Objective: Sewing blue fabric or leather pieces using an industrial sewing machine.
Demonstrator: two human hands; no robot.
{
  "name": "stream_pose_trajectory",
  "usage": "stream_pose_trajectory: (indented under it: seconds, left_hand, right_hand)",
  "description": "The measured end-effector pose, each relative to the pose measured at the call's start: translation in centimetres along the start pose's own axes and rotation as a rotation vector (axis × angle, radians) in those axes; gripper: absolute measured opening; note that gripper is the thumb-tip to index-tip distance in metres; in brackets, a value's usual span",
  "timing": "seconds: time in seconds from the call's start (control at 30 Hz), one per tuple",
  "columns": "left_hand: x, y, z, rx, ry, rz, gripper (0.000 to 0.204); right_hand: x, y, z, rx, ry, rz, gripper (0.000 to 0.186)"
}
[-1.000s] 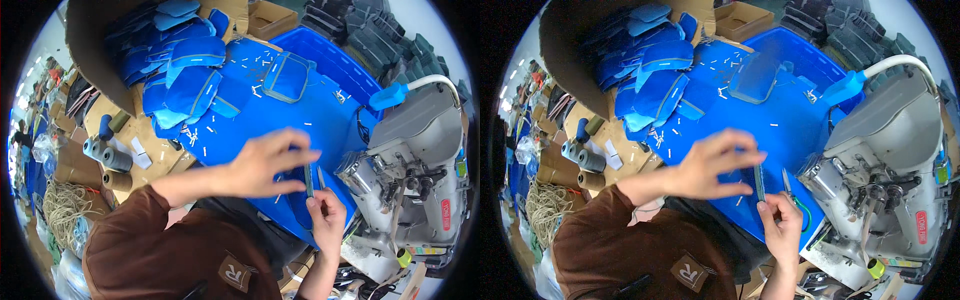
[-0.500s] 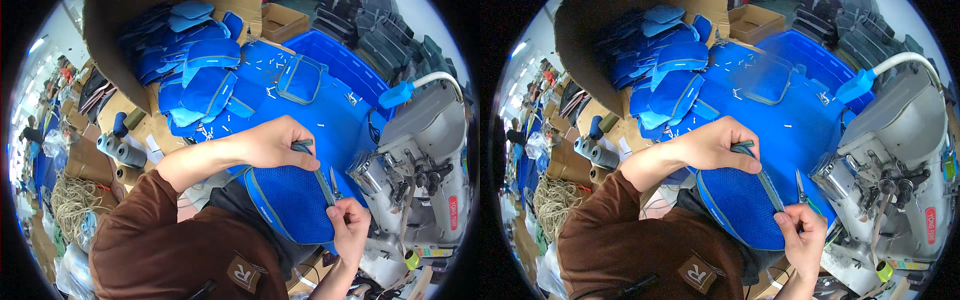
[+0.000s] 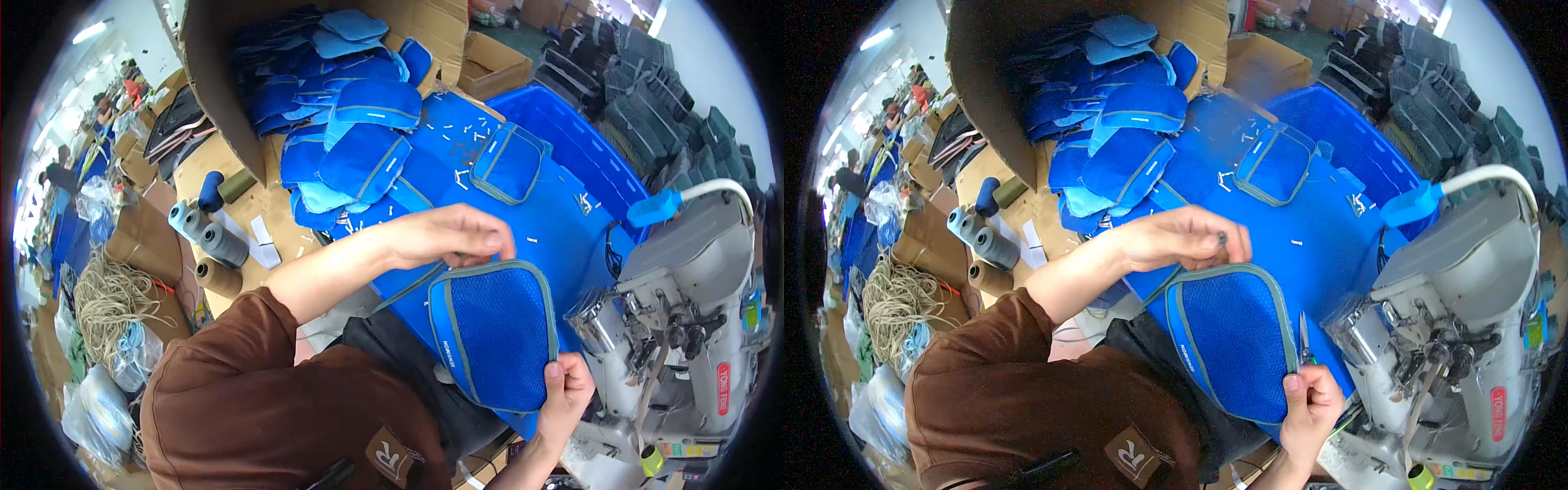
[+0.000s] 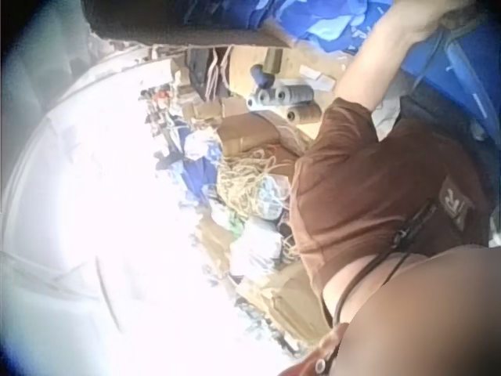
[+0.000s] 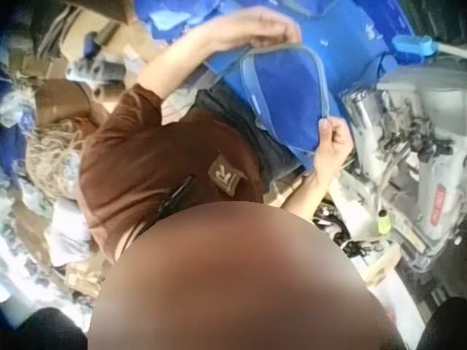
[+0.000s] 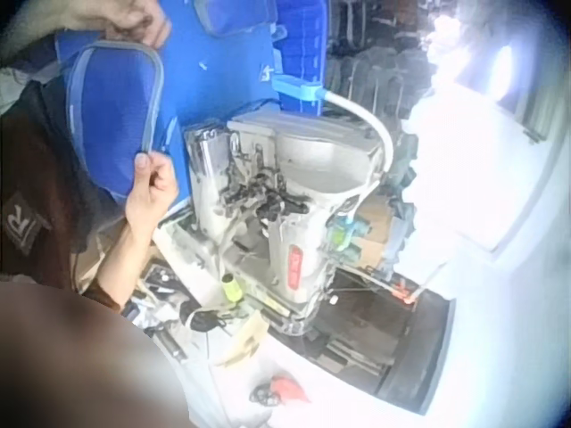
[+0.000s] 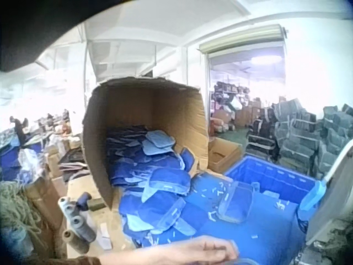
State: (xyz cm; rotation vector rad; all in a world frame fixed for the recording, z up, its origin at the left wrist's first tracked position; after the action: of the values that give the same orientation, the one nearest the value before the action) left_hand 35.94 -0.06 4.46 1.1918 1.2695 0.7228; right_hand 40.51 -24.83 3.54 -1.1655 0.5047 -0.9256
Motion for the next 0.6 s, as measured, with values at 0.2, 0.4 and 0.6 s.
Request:
stream_pose_trajectory:
  seconds: [0.2, 0.4, 0.6]
  left_hand:
    - [1.2, -4.2, -2.5, -0.017, 0.156, -0.100, 0.033]
    - [3.8, -1.8, -4.3, -0.146, 0.439, -0.243, 0.020]
    - [7.5, -2.9, -4.8, -0.105, 0.589, -0.187, 0.016]
  right_hand:
    - [0.0, 2.1, 0.2, 0.001, 0.190, 0.120, 0.022]
    - [-2.7, 2.4, 1.2, 0.033, 0.101, -0.064, 0.022]
    - [-7.2, 5.4, 1.3, -0.200, -0.099, 0.035, 0.012]
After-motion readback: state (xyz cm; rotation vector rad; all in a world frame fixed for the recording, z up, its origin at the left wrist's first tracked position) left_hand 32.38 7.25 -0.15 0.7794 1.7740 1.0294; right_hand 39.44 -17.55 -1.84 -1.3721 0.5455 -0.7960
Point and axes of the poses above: each hand's wrist, its own z-axis towards the middle knuckle, its own x-axis out of the back of the hand, y = z × x, the point moved 9 cm from there along z, towards the middle knuckle, and after that the axes turned 13 degrees about x, right-handed, at the moved point
